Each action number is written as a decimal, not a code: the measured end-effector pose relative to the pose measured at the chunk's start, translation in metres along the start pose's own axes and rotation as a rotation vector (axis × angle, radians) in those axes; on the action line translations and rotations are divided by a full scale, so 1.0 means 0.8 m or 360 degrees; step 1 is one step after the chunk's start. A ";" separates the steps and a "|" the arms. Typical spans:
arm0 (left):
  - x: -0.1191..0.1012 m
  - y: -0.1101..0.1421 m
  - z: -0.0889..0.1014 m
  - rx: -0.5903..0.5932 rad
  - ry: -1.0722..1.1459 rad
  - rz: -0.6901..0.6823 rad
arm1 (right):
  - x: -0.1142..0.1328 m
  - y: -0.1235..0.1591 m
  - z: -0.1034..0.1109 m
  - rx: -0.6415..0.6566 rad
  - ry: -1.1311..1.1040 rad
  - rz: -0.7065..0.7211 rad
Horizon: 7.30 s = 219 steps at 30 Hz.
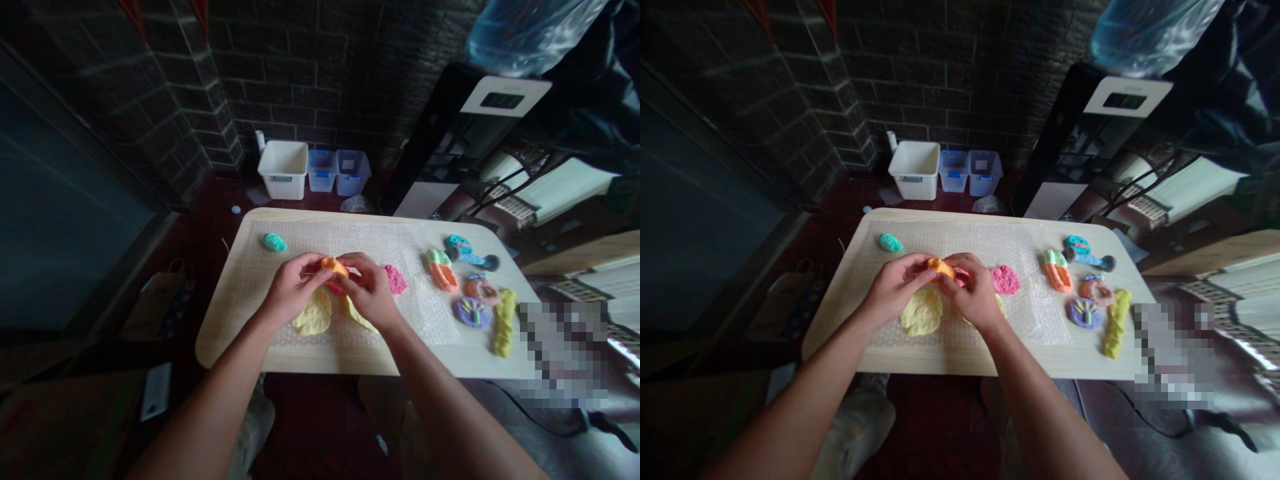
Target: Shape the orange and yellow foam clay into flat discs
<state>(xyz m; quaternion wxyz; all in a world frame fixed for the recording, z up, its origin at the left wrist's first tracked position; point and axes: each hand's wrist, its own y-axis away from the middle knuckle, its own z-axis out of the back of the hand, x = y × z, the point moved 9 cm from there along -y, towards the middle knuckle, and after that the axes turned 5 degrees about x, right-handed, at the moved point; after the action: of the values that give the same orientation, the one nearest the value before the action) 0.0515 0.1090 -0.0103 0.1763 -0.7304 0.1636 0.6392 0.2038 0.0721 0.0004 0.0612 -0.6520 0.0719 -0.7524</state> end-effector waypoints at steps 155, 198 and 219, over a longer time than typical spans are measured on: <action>-0.029 0.018 0.010 -0.0528 -0.0192 -0.0214 | 0.010 0.010 -0.033 0.0025 -0.0665 -0.0169; -0.009 0.022 -0.004 -0.0199 0.0410 0.0324 | -0.005 0.008 -0.022 0.0101 -0.0819 -0.0386; 0.002 0.022 -0.026 -0.0163 0.0662 0.0293 | 0.001 0.005 -0.018 0.0053 -0.0809 -0.0334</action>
<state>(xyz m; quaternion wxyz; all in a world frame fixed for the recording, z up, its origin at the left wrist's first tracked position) 0.0616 0.0837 -0.0099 0.0423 -0.8365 0.2297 0.4958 0.1894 0.0687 -0.0017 0.0097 -0.8226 -0.0262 -0.5679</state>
